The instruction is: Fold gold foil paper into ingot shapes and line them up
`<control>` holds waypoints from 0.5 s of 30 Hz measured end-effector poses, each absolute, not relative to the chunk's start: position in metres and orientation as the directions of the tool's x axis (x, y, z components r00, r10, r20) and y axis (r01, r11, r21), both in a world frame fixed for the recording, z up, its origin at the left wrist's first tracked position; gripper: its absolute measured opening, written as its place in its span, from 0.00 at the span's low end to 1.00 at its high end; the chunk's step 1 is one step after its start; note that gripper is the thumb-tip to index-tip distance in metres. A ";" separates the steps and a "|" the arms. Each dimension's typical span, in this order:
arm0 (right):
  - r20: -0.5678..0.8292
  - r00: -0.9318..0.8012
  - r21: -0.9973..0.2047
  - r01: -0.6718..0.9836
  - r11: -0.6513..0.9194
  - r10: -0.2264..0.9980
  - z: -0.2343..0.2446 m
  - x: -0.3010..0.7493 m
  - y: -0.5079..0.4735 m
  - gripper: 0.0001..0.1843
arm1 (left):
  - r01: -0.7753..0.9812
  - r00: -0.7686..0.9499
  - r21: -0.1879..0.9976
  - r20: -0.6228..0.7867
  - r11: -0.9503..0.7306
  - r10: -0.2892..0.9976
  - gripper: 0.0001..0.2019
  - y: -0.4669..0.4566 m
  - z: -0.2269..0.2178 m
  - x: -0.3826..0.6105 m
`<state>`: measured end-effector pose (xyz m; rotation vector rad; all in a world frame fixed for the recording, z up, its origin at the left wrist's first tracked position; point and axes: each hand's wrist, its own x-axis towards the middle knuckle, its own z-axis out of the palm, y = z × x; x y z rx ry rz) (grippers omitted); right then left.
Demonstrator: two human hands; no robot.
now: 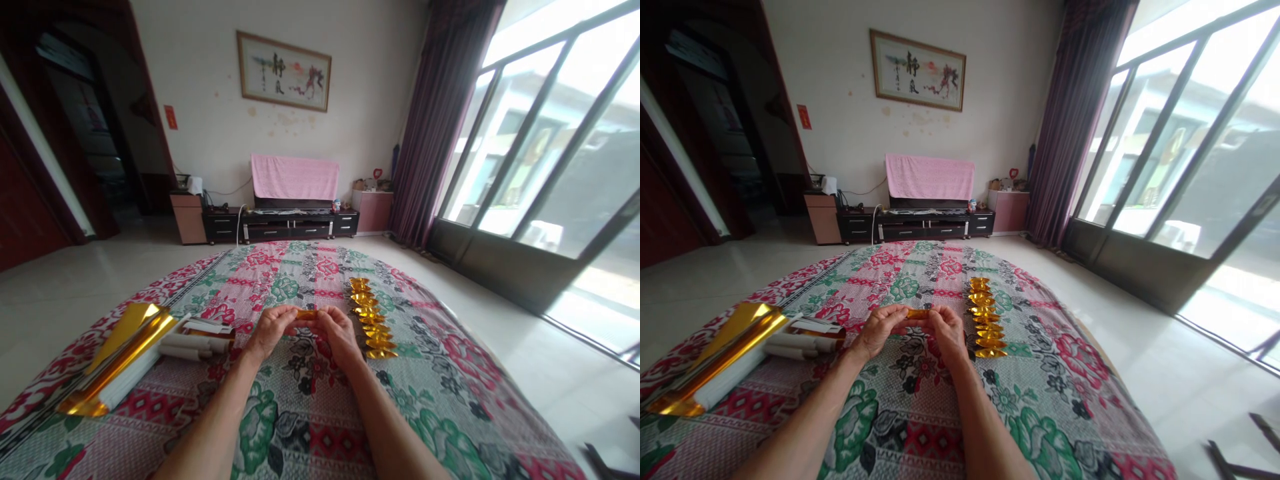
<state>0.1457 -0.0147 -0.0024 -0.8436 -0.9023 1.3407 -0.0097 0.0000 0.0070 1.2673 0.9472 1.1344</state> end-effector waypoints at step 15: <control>0.157 0.033 -0.941 -0.300 0.160 0.987 -0.005 0.138 -0.015 0.16 | -0.030 0.246 0.995 0.104 -0.099 0.964 0.16 0.007 -0.001 -0.007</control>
